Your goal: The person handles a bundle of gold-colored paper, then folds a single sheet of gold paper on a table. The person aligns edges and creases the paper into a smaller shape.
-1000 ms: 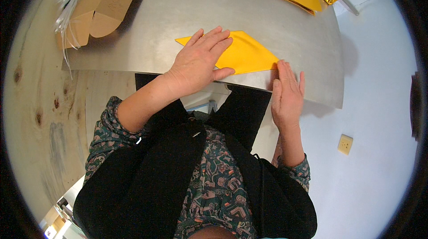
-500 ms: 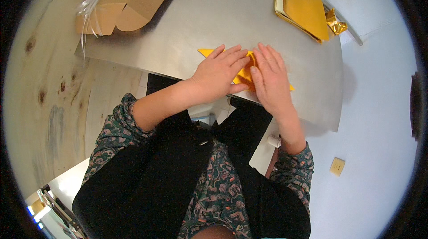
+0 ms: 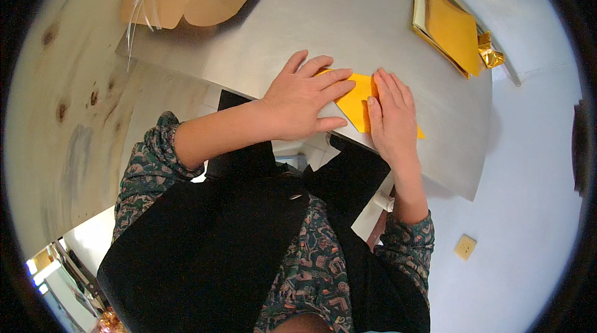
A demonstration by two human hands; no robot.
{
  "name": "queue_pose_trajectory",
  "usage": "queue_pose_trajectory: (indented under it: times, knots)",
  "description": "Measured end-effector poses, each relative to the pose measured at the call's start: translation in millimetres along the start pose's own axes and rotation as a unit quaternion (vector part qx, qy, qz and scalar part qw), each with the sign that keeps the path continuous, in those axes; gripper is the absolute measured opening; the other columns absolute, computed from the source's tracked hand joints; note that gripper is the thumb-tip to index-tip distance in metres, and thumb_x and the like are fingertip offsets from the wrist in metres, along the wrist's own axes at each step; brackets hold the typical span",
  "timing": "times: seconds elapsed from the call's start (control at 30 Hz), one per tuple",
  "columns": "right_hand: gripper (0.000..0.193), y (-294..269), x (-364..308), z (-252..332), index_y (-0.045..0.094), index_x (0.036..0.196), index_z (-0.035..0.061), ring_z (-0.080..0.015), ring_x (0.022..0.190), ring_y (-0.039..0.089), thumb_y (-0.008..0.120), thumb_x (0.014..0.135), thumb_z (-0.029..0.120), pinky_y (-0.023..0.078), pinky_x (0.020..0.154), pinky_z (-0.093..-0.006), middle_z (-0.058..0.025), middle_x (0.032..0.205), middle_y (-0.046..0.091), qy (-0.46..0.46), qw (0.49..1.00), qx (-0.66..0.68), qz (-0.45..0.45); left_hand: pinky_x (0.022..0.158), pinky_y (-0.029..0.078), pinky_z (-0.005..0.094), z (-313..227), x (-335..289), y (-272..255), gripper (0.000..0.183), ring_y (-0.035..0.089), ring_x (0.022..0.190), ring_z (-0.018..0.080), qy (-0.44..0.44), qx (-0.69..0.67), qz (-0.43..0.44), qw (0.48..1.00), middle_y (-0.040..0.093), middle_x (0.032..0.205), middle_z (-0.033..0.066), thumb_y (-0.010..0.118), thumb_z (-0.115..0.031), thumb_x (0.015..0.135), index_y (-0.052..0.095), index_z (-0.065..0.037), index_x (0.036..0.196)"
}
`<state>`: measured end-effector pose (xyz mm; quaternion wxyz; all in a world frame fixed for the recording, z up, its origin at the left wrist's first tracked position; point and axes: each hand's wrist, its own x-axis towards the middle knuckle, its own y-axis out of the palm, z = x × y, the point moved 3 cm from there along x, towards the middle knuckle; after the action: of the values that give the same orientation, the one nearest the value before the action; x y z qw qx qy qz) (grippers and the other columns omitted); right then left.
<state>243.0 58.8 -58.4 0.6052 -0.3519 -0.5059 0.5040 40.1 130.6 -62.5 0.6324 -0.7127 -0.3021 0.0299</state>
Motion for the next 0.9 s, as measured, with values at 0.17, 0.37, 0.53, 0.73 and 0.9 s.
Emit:
queue_pose_trajectory:
  times: [0.17, 0.37, 0.53, 0.73, 0.9]
  knots:
    - [0.049, 0.2, 0.6, 0.6, 0.054, 0.148, 0.0052, -0.0315, 0.146, 0.043, 0.053, 0.104, 0.027, 0.027, 0.125, -0.0495, -0.0103, 0.155, 0.052, 0.012, 1.0, -0.005, 0.012, 0.122, 0.022, 0.0589, 20.1, -24.3, -17.6, 0.072, 0.042, 0.141, 0.0321, -0.017, 0.023, 0.025, 0.999, 0.052, 0.155, 0.0031, 0.066, -0.059, 0.091, 0.053, -0.016, 0.148]
    - [0.049, 0.3, 1.5, 1.2, 0.055, 0.147, 0.0047, -0.032, 0.146, 0.043, 0.053, 0.104, 0.027, 0.028, 0.126, -0.0475, -0.0116, 0.155, 0.053, 0.006, 1.0, -0.006, 0.011, 0.124, 0.019, 0.0585, 36.9, -57.1, -38.6, 0.074, 0.04, 0.144, 0.0321, -0.056, 0.045, 0.048, 0.996, 0.048, 0.158, 0.003, 0.066, -0.058, 0.091, 0.051, -0.016, 0.15]
    - [0.048, 0.5, 1.5, 1.7, 0.055, 0.147, 0.0038, -0.0324, 0.146, 0.043, 0.053, 0.104, 0.025, 0.029, 0.125, -0.0462, -0.013, 0.154, 0.053, 0.017, 1.0, 0.01, 0.015, 0.123, 0.023, 0.0571, 47.5, -75.9, -40.7, 0.072, 0.039, 0.146, 0.033, -0.072, 0.027, 0.018, 0.997, 0.048, 0.157, 0.006, 0.07, -0.051, 0.091, 0.051, -0.014, 0.15]
    - [0.048, -1.0, 2.6, 2.8, 0.056, 0.146, 0.003, -0.0333, 0.146, 0.043, 0.053, 0.103, 0.025, 0.029, 0.125, -0.046, -0.0137, 0.153, 0.054, -0.002, 1.0, 0.006, 0.007, 0.114, 0.041, 0.0499, 41.7, -70.4, -44.9, 0.053, 0.054, 0.135, 0.0345, -0.052, -0.067, -0.103, 0.991, 0.059, 0.146, 0.0112, 0.075, -0.028, 0.09, 0.061, -0.008, 0.137]
    - [0.048, -0.5, 2.2, 2.8, 0.057, 0.144, 0.0022, -0.0355, 0.143, 0.046, 0.057, 0.101, 0.023, 0.031, 0.123, -0.0481, -0.0152, 0.152, 0.055, -0.019, 1.0, 0.007, -0.009, 0.108, 0.047, 0.047, 3.5, -25.6, -24.8, 0.048, 0.058, 0.13, 0.0328, 0.067, -0.156, -0.103, 0.98, 0.064, 0.138, 0.0118, 0.075, -0.022, 0.088, 0.065, -0.006, 0.132]
